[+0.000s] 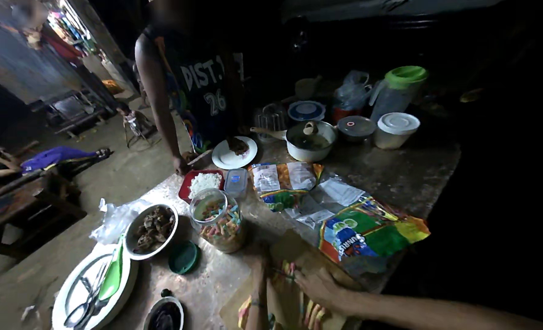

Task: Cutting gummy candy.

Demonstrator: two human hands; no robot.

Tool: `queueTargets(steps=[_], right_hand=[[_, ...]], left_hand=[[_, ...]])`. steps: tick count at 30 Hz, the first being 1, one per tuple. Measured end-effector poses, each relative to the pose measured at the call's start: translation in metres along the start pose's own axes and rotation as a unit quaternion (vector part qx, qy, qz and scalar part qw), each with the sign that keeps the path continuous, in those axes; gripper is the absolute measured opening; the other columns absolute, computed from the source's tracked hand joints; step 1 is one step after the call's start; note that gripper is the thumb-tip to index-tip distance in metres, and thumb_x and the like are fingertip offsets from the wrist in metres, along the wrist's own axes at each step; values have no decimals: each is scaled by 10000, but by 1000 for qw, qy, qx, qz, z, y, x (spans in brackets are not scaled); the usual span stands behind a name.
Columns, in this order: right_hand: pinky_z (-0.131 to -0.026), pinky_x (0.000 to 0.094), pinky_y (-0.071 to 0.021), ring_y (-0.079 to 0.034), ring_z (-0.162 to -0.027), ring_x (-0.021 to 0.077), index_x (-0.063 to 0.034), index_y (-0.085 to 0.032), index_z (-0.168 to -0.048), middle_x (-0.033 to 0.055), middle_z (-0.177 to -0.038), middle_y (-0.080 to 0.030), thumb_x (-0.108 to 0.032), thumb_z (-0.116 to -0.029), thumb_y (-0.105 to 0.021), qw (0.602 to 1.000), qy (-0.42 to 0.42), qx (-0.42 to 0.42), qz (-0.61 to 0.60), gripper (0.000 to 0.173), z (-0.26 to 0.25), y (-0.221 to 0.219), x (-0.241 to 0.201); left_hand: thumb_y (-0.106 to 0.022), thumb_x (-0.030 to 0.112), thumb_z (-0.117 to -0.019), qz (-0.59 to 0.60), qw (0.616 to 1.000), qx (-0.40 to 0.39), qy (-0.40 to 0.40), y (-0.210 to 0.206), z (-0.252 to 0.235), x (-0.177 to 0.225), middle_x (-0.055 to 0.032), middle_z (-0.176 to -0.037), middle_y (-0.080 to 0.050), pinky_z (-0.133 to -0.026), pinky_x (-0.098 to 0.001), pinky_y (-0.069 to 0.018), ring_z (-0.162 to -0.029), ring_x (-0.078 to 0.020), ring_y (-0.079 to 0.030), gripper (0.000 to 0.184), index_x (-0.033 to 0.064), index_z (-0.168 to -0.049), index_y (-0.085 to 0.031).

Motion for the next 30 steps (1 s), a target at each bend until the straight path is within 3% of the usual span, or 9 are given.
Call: queueTargets(steps=[5,7,11,17,24,30], right_hand=[[-1017,669,-431,-563,-1266,508,-24,-392,-1538,304,-1424,-547,-247,-1139,-290,999,17,-25,33,468,1,8,1],[-993,661,-459,-600,-1217,516,-22,-429,-1504,318,-1328,-610,-227,-1129,-342,998,13,-22,53,436,1,12,0],[-1043,668,-418,-556,-1280,510,-34,-391,-1547,324,-1374,-579,-208,-1121,-383,998,34,-26,41,461,0,16,3],[-1048,687,-408,-576,-1253,517,-55,-423,-1533,328,-1324,-608,-382,-1140,-272,1000,27,-12,6,533,-8,16,12],[-1008,661,-447,-584,-1251,490,-57,-422,-1535,299,-1390,-573,-288,-1142,-296,999,1,3,32,473,-4,2,1],[-986,656,-469,-592,-1231,504,-70,-439,-1526,305,-1356,-593,-229,-1131,-341,999,-1,7,34,438,-3,4,-4]], left_hand=[[-528,446,-1040,-21,999,27,12,5,4,0,-204,-1257,-686,-1003,-590,-491,-1219,-397,-626,465,67,-1243,-705],[-530,450,-1041,-3,999,29,30,7,6,-4,-208,-1269,-681,-1002,-591,-491,-1219,-404,-624,455,88,-1251,-709],[-550,445,-1032,-5,999,29,44,14,10,1,-199,-1270,-684,-1005,-595,-487,-1224,-406,-622,439,103,-1255,-710],[-567,423,-1027,27,999,35,-18,3,3,-1,-213,-1300,-659,-1030,-599,-476,-1243,-401,-605,462,55,-1284,-677],[-540,448,-1032,1,999,47,-26,2,-6,-1,-194,-1232,-699,-1017,-584,-485,-1202,-387,-636,455,78,-1227,-718],[-552,456,-1026,-3,999,54,-7,8,-4,-1,-198,-1203,-711,-982,-593,-503,-1175,-402,-650,448,86,-1199,-735]])
Point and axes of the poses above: each hand's wrist, its own z-axis away from the middle knuckle, its own y-axis out of the back of the hand, x = y × z, the point moved 4 cm from there along -z, towards the middle knuckle
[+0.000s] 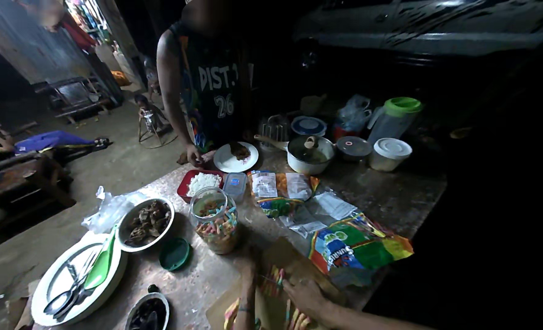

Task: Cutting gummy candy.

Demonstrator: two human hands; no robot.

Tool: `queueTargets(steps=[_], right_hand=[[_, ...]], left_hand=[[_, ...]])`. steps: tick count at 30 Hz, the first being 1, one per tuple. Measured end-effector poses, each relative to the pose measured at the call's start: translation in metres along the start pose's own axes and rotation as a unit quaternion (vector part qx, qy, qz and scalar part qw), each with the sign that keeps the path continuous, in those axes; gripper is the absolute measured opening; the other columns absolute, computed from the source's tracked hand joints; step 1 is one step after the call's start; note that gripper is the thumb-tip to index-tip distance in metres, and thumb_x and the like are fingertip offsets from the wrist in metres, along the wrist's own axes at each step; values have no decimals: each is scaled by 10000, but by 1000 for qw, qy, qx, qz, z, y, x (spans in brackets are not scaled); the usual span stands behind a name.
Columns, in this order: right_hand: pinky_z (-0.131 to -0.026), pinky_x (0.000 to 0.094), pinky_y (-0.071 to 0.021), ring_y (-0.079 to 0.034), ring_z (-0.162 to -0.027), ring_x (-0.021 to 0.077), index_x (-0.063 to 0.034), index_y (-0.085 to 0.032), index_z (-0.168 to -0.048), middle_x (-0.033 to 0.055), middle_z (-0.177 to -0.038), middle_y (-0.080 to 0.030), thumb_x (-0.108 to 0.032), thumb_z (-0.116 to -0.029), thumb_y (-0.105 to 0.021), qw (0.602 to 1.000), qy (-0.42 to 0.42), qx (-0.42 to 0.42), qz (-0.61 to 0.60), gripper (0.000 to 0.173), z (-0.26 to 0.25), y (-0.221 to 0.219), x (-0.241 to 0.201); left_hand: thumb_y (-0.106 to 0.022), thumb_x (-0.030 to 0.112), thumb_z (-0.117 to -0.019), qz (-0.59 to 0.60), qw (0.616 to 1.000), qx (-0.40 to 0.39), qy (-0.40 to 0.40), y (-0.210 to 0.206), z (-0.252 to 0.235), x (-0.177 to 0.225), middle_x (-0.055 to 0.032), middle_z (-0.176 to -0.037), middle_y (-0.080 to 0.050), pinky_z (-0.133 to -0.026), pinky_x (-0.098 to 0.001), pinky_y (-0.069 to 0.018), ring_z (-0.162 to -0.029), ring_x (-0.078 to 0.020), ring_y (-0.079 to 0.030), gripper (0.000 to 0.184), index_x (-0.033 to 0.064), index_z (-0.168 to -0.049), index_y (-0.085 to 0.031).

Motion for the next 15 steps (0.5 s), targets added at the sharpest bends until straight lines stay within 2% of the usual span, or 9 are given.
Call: queueTargets(steps=[2,6,10,12,15], right_hand=[[-982,656,-474,-599,-1220,505,-82,-446,-1530,304,-1358,-593,-208,-1126,-356,1000,-8,-2,-10,433,3,0,-2],[-948,660,-494,-631,-1164,516,-91,-430,-1533,309,-1277,-640,-148,-1115,-362,1000,-23,-7,-7,427,1,-5,-5],[-985,683,-453,-595,-1227,503,-115,-470,-1516,294,-1365,-597,-289,-1136,-316,999,-6,16,-28,446,-1,-3,4],[-1009,676,-430,-585,-1240,507,-107,-463,-1522,302,-1371,-594,-283,-1135,-322,999,4,18,-27,448,-2,-1,3],[-992,657,-453,-603,-1208,505,-112,-447,-1536,305,-1340,-609,-252,-1128,-341,999,11,30,-8,445,-5,-7,4]], left_hand=[[-540,444,-1035,-3,1000,-4,1,2,2,1,-188,-1217,-712,-988,-605,-495,-1191,-413,-642,433,102,-1218,-730],[-558,455,-1022,3,1000,0,2,4,2,0,-196,-1244,-697,-992,-607,-492,-1203,-415,-632,443,101,-1230,-724],[-571,472,-1016,26,999,-25,23,3,0,3,-213,-1268,-681,-1023,-615,-468,-1235,-420,-610,471,81,-1237,-713],[-573,465,-1014,17,999,-11,28,5,-1,2,-203,-1298,-671,-1030,-610,-470,-1256,-415,-601,464,91,-1253,-710],[-596,440,-1007,16,999,20,33,7,4,2,-231,-1338,-641,-1045,-602,-460,-1299,-435,-564,452,78,-1251,-713]])
Point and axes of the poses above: each hand's wrist, its own z-axis away from the middle knuckle, its own y-axis out of the back of the hand, x = y × z, the point moved 4 cm from there along -z, towards the middle knuckle
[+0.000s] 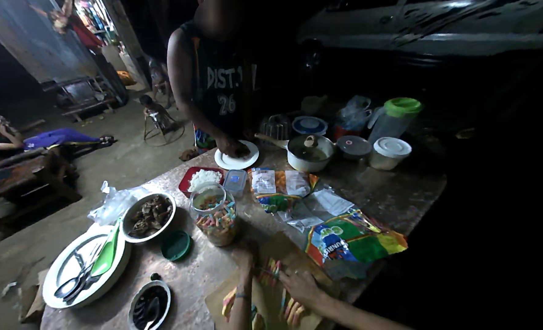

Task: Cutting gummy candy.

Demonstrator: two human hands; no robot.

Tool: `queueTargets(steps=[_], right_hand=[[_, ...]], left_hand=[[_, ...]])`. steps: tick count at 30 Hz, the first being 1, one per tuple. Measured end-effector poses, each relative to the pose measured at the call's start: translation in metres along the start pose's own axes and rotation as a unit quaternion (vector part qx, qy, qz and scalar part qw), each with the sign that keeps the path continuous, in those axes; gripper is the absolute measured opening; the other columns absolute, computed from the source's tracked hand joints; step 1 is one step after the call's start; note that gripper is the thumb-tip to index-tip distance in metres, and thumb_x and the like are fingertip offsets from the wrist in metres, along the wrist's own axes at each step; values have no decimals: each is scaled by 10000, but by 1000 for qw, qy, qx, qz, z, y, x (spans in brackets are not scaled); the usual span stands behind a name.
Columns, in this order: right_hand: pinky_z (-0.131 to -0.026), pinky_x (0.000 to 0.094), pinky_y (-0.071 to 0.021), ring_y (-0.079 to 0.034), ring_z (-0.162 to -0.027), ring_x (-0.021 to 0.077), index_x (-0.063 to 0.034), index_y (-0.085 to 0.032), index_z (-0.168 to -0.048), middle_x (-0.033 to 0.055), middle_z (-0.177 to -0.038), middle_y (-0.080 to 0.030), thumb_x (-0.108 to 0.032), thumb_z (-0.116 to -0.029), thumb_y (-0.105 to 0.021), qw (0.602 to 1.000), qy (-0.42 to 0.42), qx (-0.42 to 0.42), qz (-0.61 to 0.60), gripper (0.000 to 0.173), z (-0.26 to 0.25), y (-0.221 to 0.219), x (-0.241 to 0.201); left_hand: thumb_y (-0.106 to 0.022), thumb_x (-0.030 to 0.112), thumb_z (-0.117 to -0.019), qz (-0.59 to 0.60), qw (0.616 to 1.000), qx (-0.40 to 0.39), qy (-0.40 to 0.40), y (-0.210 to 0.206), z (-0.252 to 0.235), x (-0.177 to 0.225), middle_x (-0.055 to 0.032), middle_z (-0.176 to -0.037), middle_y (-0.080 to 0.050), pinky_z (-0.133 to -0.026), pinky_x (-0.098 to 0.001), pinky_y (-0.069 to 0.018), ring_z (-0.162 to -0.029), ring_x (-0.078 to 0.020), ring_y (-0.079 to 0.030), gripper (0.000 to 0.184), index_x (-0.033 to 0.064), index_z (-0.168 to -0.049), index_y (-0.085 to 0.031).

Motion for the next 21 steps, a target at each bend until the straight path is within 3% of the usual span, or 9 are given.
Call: queueTargets(steps=[3,9,13,16,18,20,21], right_hand=[[-985,659,-461,-601,-1216,499,-97,-451,-1517,296,-1348,-602,-238,-1126,-338,1000,0,-13,8,430,-2,3,1],[-1028,666,-434,-560,-1286,489,-81,-425,-1535,288,-1410,-564,-238,-1132,-324,999,-7,-32,-11,445,6,10,-4],[-1035,687,-408,-547,-1301,493,-75,-434,-1541,288,-1438,-548,-265,-1134,-298,999,7,-23,-29,469,5,8,-2],[-1068,680,-392,-536,-1333,469,-99,-465,-1537,265,-1441,-564,-325,-1137,-291,998,7,-20,-58,491,3,9,3],[-1100,673,-371,-521,-1358,459,-92,-490,-1521,264,-1433,-576,-331,-1135,-303,997,13,-17,-77,491,1,12,6],[-1072,674,-398,-564,-1305,467,-69,-528,-1477,281,-1354,-622,-328,-1134,-312,997,28,3,-79,481,-2,11,9],[-1058,675,-411,-579,-1284,471,-61,-541,-1460,287,-1326,-635,-323,-1134,-322,996,31,10,-81,472,-3,9,9]], left_hand=[[-539,464,-1033,-11,1000,-15,-13,1,-1,0,-179,-1286,-688,-1018,-603,-473,-1240,-400,-616,443,135,-1273,-715],[-504,499,-1036,-17,999,-34,-19,-6,-8,-5,-159,-1239,-710,-988,-606,-489,-1200,-382,-642,467,140,-1238,-726],[-509,472,-1044,-4,999,-35,-12,0,-2,1,-206,-1270,-684,-1012,-627,-465,-1231,-427,-613,493,71,-1257,-703],[-488,419,-1061,5,997,-73,-15,16,11,11,-194,-1279,-682,-1043,-591,-440,-1227,-386,-617,466,49,-1251,-699],[-496,389,-1064,25,998,-40,-36,16,12,13,-210,-1216,-700,-1018,-578,-457,-1178,-381,-641,448,21,-1186,-720],[-557,367,-1026,55,992,85,-75,2,10,9,-250,-1100,-713,-954,-586,-489,-1067,-408,-662,432,-19,-1086,-740],[-560,391,-1028,40,997,37,-45,14,13,16,-238,-1195,-697,-1005,-566,-472,-1162,-392,-638,446,-4,-1157,-724]])
Point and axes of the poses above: each hand's wrist, its own z-axis away from the middle knuckle, its own y-axis out of the back of the hand, x = y × z, the point moved 4 cm from there along -z, towards the middle knuckle
